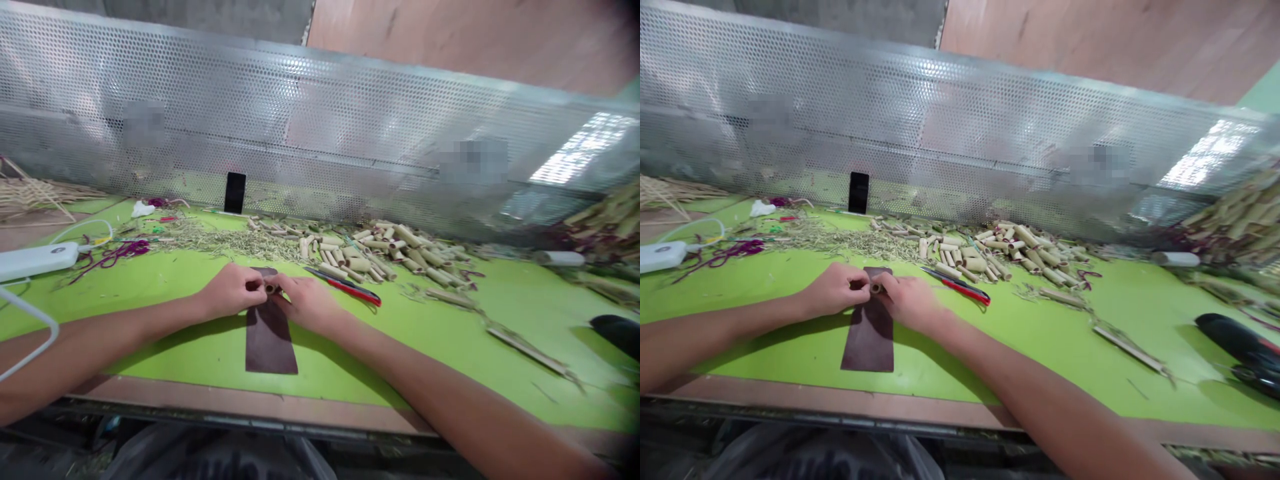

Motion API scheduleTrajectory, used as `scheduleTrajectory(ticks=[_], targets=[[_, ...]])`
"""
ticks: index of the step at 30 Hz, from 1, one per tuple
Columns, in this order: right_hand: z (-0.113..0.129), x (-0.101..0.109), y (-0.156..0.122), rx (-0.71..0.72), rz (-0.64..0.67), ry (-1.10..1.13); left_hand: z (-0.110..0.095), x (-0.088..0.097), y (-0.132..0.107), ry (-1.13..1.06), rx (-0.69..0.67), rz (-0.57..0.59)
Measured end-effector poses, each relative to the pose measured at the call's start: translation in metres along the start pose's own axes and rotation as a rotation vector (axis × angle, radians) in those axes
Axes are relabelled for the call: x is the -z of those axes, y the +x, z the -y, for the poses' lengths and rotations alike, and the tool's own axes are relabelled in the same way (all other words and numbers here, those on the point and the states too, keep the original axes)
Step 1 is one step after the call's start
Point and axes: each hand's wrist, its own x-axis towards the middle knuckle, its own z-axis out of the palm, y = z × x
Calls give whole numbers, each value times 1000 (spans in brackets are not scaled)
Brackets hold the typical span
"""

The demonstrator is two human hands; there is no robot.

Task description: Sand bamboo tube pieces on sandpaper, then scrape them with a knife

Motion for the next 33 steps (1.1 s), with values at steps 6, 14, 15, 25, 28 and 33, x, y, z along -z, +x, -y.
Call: scheduleTrajectory(ticks=[6, 14, 15, 25, 28, 33], targets=[[-3, 0, -5, 0, -79, 223, -7, 7, -3, -98, -2, 27], [-5, 0, -8, 9, -172, 446, -10, 11, -3, -118, -25, 54], [-5, 1, -8, -4, -172, 443, -9, 12, -3, -90, -42, 56], [-4, 3, -6, -45, -90, 246, -5, 7, -4, 237, -154, 109], [-5, 2, -6, -21, -67, 200, -3, 5, -4, 268, -190, 111], [-6, 2, -6, 18, -74, 97, -1, 4, -4, 276, -221, 101]])
